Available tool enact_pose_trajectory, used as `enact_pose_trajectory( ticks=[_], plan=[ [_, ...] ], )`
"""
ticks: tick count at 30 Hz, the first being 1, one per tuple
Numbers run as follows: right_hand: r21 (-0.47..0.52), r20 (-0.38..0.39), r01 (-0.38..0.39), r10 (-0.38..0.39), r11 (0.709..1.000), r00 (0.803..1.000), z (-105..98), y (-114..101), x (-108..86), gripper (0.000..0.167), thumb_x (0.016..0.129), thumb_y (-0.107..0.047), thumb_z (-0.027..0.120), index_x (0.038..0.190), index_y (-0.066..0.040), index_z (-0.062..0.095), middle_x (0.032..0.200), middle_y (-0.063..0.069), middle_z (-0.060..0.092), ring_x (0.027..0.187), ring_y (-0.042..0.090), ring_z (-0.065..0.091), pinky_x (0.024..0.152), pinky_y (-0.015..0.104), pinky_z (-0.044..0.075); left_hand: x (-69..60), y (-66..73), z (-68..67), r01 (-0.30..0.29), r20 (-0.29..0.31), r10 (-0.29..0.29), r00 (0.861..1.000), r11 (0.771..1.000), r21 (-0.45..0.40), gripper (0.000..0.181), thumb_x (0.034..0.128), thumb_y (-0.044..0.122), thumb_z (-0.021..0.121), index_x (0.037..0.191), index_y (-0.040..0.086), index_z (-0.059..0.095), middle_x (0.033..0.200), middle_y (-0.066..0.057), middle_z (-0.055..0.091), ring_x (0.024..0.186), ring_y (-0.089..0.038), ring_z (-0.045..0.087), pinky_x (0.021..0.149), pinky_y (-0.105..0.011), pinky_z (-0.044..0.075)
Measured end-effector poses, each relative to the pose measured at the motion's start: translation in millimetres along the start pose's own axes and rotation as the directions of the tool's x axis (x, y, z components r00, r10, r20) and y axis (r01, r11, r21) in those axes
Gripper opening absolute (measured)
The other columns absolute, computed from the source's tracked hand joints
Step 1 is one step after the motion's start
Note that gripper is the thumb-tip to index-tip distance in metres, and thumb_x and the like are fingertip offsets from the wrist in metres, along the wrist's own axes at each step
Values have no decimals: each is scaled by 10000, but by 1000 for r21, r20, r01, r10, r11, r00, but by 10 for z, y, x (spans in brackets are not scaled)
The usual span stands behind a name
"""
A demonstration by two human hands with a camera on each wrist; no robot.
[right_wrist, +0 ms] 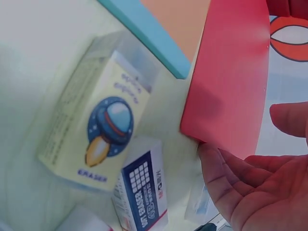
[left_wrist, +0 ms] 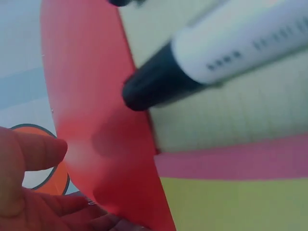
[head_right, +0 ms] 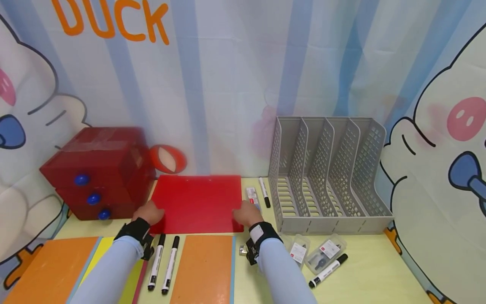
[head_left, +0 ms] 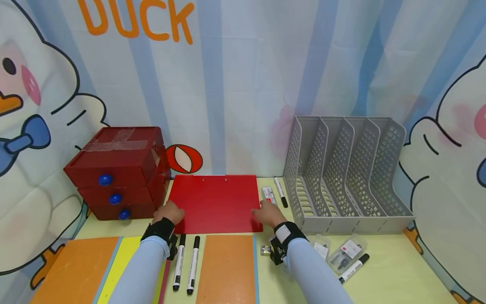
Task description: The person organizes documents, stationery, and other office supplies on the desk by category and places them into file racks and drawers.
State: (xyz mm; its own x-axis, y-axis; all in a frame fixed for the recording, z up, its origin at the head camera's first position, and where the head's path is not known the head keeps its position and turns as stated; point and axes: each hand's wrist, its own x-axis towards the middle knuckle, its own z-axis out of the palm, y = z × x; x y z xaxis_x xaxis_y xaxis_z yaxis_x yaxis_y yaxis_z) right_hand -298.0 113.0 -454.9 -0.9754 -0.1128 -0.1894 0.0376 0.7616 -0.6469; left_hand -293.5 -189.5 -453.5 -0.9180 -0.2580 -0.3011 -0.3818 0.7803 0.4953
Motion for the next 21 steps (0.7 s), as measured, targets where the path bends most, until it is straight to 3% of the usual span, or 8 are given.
enact_pose_trajectory(
  ticks=[2, 4, 10, 14, 17, 21],
  plan=[
    [0, 1, -4, 4, 1000, 1000, -9, -4, -4, 536, 998, -212, 540, 1402, 123, 431, 1406, 284, 488, 1269, 429, 489, 1039, 526, 413, 13, -8, -10, 14, -3, -15, 1000, 999, -42, 505, 895, 170, 603, 1253, -132, 414, 1146, -323, 524, 1039, -477, 486, 870, -546, 487],
    [7, -1, -14, 14, 1000, 1000, -14, -14, -14, 532, 996, -206, 543, 1401, 122, 434, 1405, 282, 489, 1262, 424, 493, 1037, 527, 415, 30, -10, -4, 32, -12, -33, 999, 997, -74, 496, 880, 157, 600, 1242, -126, 412, 1153, -321, 511, 1055, -479, 473, 872, -546, 487],
    [73, -20, -49, 50, 996, 999, -1, -18, -22, 395, 980, -185, 558, 1257, 95, 532, 1099, 215, 604, 941, 325, 572, 805, 424, 490, 4, 75, 2, 47, -36, -51, 998, 994, -101, 510, 880, 138, 581, 1245, -157, 382, 1150, -348, 409, 1117, -491, 389, 906, -551, 470],
    [161, -70, -22, 34, 987, 997, 12, 8, 11, 373, 958, -129, 546, 1244, 110, 538, 1086, 222, 623, 926, 326, 594, 796, 408, 500, -62, 137, -16, 54, -55, -61, 997, 990, -130, 533, 881, 119, 566, 1272, -164, 339, 1167, -362, 359, 1144, -499, 356, 941, -554, 451],
    [274, -126, -18, 55, 962, 990, 0, 20, 40, 443, 942, -76, 551, 1332, 125, 493, 1221, 263, 599, 1036, 362, 602, 907, 443, 510, -92, 171, -20, 64, -78, -77, 994, 984, -167, 544, 880, 105, 567, 1293, -157, 328, 1182, -358, 341, 1150, -493, 350, 942, -558, 452],
    [444, -137, -34, 105, 895, 985, -35, 12, 56, 476, 955, -38, 555, 1385, 136, 446, 1266, 284, 569, 1071, 379, 597, 939, 449, 502, -78, 196, -12, 68, -129, -98, 987, 974, -217, 535, 868, 80, 593, 1296, -135, 354, 1193, -324, 347, 1132, -463, 367, 933, -545, 463]
  ],
)
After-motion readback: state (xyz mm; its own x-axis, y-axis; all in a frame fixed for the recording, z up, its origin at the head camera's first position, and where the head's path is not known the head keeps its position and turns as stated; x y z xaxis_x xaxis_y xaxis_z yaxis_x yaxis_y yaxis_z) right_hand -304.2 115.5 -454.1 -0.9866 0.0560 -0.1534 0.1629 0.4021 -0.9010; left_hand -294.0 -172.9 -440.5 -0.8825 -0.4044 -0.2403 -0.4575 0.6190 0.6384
